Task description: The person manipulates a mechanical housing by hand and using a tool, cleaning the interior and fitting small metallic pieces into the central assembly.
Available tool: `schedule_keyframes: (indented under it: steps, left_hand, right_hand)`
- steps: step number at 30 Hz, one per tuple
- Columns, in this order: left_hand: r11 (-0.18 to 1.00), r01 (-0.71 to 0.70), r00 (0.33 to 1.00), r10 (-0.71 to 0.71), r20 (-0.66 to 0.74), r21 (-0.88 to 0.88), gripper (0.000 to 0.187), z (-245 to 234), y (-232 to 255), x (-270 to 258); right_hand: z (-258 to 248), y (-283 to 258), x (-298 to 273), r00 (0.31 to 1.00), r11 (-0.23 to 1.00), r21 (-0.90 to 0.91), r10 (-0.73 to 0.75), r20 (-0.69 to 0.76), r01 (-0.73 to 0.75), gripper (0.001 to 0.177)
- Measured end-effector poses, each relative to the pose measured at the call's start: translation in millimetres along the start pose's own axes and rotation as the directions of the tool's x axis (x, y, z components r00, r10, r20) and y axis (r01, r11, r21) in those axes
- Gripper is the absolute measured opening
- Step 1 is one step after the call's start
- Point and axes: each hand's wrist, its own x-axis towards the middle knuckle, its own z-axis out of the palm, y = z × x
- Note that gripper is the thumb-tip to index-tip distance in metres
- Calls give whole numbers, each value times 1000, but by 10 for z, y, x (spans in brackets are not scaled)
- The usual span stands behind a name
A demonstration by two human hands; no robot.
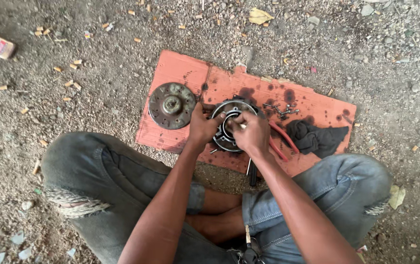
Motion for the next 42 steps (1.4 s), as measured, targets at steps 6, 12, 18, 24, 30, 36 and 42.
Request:
schedule_keyframes:
  steps: [6,12,18,24,30,36,42]
  left_hand:
    - [999,42,999,-41,21,-28,42,0,52,-37]
    - [990,-137,991,137,5,23,39,-24,-4,-10]
    - [997,-38,999,39,18,-71,39,-16,-8,-19]
    - [985,-174,984,174,-34,-11,38,4,-80,-29]
    - [993,-109,994,108,-30,-47,39,15,-48,-13]
    - [994,-109,994,109,-24,25,38,22,7,-20]
    - [984,-134,989,140,-53,114,39,25,1,-25]
  right_hand:
    - [-148,94,42,988,988,-152,1,152,22,6]
    - [-22,113,4,996,988,135,-65,-61,73,15]
    - [-149,130,30,987,980,-195,66,146,-37,11]
    - [-84,157,-42,998,994,109,31,-57,-25,16]
    - [5,146,-69,1000,990,-140,-6,-7,5,14]
    - [-58,167,26,988,988,36,148,46,-150,13]
    - [33,230,-32,972,979,-49,203,117,-198,13]
